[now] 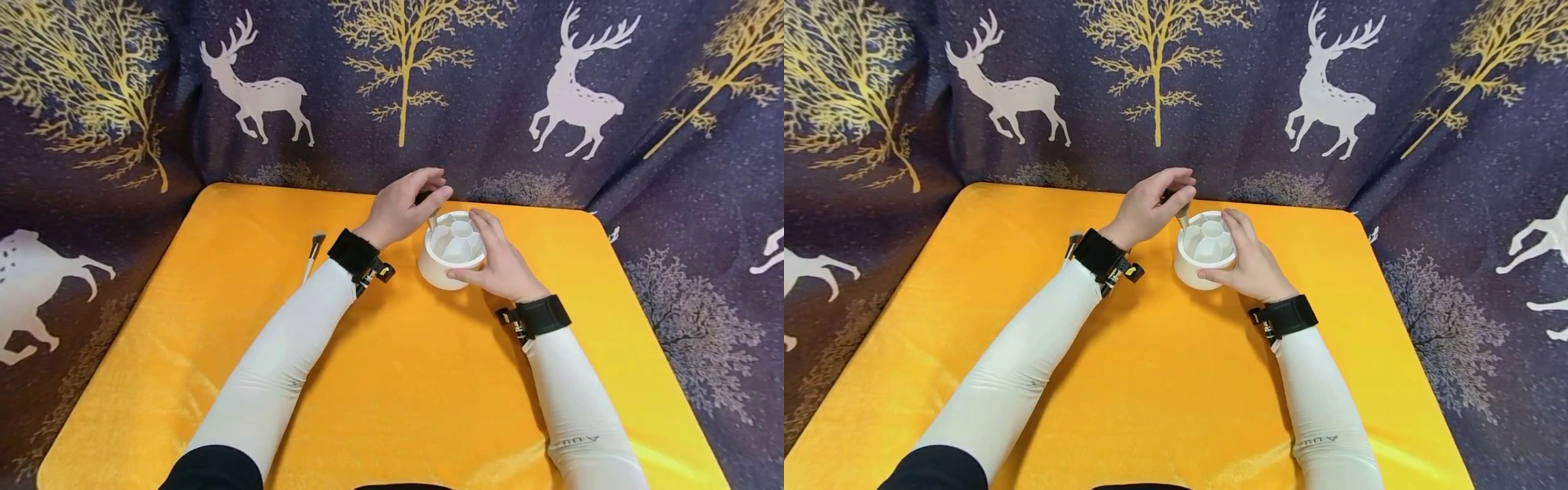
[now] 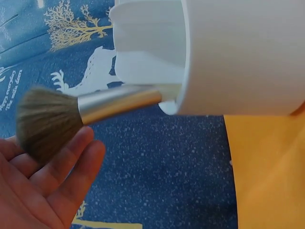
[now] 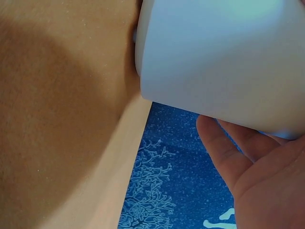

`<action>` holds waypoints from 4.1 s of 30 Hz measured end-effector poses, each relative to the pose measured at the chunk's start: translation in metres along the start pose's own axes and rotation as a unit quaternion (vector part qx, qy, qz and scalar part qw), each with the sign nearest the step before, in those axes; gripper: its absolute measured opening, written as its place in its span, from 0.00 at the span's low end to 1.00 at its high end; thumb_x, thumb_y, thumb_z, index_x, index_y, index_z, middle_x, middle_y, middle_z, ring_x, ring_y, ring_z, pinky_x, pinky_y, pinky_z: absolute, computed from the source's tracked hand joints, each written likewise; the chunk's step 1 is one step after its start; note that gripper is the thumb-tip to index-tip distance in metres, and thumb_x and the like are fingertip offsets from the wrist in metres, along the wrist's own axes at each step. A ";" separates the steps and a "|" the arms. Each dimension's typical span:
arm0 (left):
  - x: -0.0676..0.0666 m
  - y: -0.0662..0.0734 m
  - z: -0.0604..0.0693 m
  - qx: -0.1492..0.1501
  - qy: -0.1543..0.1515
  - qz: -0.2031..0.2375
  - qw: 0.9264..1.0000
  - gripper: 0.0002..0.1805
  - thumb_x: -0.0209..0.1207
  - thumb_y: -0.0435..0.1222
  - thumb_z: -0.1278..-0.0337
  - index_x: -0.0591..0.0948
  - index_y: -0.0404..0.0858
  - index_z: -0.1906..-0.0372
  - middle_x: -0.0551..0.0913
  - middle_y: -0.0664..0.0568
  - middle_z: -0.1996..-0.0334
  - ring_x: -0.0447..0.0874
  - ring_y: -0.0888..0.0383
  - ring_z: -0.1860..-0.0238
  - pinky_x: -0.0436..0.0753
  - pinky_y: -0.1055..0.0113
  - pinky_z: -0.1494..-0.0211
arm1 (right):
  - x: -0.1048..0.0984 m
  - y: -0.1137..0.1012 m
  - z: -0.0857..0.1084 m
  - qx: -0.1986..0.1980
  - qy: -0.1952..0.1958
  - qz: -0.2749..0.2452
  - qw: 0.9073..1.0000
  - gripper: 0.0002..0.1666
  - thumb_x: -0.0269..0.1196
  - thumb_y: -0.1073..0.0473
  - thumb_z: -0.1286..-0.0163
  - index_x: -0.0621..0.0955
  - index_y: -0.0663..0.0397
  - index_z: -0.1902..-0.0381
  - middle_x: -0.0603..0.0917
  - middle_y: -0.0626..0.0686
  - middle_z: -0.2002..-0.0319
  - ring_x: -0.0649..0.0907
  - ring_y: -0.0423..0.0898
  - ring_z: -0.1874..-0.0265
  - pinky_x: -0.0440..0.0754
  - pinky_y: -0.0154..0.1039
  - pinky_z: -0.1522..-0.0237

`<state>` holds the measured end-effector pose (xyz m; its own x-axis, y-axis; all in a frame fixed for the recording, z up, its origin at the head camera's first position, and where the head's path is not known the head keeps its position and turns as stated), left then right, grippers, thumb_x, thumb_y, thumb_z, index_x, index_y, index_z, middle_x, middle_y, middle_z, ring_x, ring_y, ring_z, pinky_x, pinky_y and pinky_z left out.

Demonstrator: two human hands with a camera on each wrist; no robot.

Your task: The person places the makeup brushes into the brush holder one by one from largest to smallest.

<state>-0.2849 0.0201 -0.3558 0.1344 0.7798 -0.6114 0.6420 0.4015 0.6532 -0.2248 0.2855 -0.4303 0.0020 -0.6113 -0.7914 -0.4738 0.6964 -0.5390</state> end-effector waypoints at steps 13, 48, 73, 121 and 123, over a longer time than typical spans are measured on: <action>-0.026 -0.022 0.019 -0.059 0.028 -0.015 0.998 0.31 0.49 0.55 0.09 0.76 0.39 0.20 0.85 0.48 0.31 0.85 0.53 0.34 0.82 0.57 0.32 | 0.001 0.001 -0.001 0.002 0.002 -0.002 1.000 0.75 0.88 0.39 0.43 0.57 0.47 0.09 0.56 0.50 0.12 0.76 0.64 0.26 0.76 0.67 0.28; -0.082 -0.084 0.088 -0.144 0.048 -0.083 0.985 0.31 0.63 0.51 0.16 0.76 0.36 0.23 0.82 0.41 0.35 0.86 0.44 0.42 0.82 0.48 0.45 | 0.001 0.000 0.000 0.001 -0.002 -0.005 1.000 0.76 0.88 0.39 0.43 0.57 0.46 0.09 0.56 0.50 0.12 0.77 0.65 0.27 0.78 0.69 0.31; -0.095 -0.113 0.121 -0.231 0.010 -0.142 0.963 0.30 0.65 0.51 0.20 0.80 0.32 0.31 0.82 0.37 0.44 0.83 0.43 0.50 0.82 0.45 0.47 | 0.001 0.000 0.001 0.005 -0.002 -0.004 1.000 0.76 0.88 0.39 0.43 0.57 0.48 0.09 0.55 0.51 0.11 0.76 0.65 0.26 0.76 0.69 0.29; -0.091 -0.124 0.143 -0.357 -0.127 -0.182 0.907 0.21 0.64 0.45 0.26 0.74 0.43 0.77 0.62 0.54 0.83 0.65 0.53 0.82 0.60 0.60 0.75 | 0.002 -0.001 0.001 0.007 -0.003 -0.010 1.000 0.76 0.88 0.40 0.43 0.56 0.45 0.08 0.54 0.50 0.11 0.78 0.67 0.29 0.77 0.70 0.30; -0.091 -0.124 0.143 -0.356 -0.126 -0.182 0.908 0.21 0.64 0.45 0.25 0.74 0.43 0.77 0.63 0.54 0.83 0.66 0.53 0.82 0.61 0.60 0.75 | 0.002 -0.001 0.001 0.008 -0.003 -0.008 1.000 0.75 0.88 0.40 0.43 0.56 0.45 0.08 0.54 0.50 0.11 0.78 0.67 0.28 0.76 0.70 0.30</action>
<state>-0.2689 -0.1690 -0.4450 0.2374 0.4349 -0.8686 0.0390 0.8892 0.4558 -0.2231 0.2838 -0.4318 0.0147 -0.6206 -0.7840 -0.4599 0.6920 -0.5564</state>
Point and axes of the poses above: each hand's wrist, its own z-axis away from the middle knuckle, its own x-axis out of the palm, y = z × x, the point moved 1 cm from there along -z, towards the middle knuckle
